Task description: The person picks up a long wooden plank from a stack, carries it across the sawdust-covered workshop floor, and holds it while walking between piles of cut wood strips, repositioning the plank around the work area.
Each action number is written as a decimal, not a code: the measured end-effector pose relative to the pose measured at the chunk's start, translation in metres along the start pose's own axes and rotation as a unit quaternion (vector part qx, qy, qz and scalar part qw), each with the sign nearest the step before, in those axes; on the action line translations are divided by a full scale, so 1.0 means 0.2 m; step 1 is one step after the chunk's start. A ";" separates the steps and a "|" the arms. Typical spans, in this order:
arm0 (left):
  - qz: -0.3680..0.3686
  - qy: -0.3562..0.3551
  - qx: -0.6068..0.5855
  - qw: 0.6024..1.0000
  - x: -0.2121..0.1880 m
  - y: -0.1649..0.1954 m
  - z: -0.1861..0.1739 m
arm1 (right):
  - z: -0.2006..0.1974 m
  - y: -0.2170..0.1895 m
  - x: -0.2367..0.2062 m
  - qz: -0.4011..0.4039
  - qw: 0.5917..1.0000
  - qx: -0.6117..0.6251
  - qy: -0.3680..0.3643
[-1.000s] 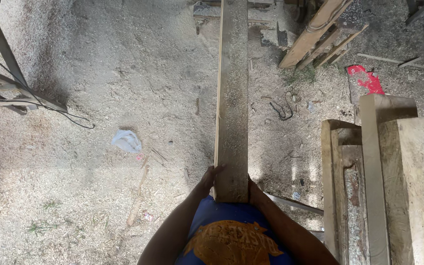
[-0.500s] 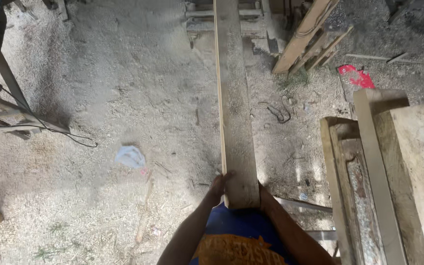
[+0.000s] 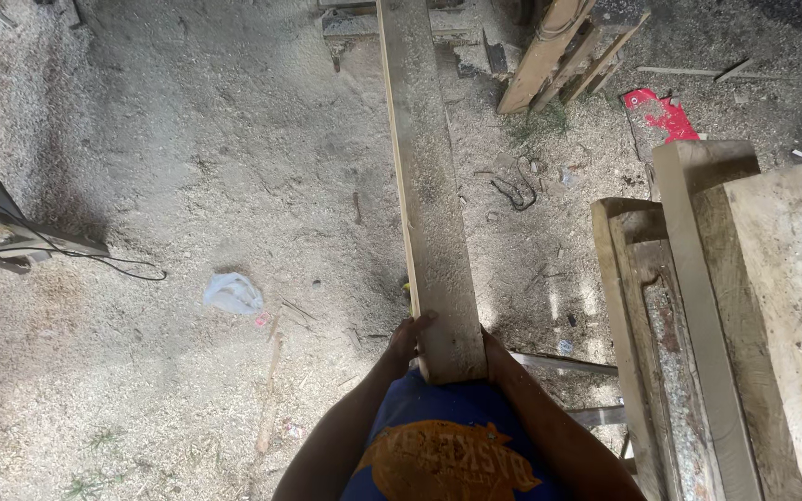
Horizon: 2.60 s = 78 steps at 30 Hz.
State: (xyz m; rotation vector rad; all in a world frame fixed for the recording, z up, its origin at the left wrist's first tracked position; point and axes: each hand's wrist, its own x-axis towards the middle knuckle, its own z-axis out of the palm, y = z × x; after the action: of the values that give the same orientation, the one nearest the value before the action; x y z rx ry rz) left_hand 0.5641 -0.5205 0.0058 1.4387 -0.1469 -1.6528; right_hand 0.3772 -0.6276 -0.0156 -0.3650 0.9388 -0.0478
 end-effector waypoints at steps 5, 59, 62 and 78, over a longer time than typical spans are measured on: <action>0.026 -0.009 -0.006 1.000 -0.01 0.02 0.00 | 0.02 -0.02 0.01 -0.017 0.997 -0.028 -0.075; 0.019 -0.010 -0.002 1.000 -0.03 -0.04 0.07 | -0.09 0.04 -0.05 -0.041 0.997 -0.067 -0.016; 0.006 0.013 0.025 1.000 0.01 0.03 0.02 | -0.03 -0.03 0.01 -0.082 0.986 -0.138 -0.054; -0.014 0.008 0.038 0.999 0.19 0.17 0.02 | -0.02 -0.23 0.10 -0.051 0.992 -0.103 -0.060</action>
State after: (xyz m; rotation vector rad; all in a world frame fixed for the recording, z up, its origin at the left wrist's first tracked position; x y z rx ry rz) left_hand 0.5822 -0.5673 0.0006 1.5177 -0.1834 -1.6735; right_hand 0.3919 -0.6750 -0.0178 -0.6001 0.8079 -0.0218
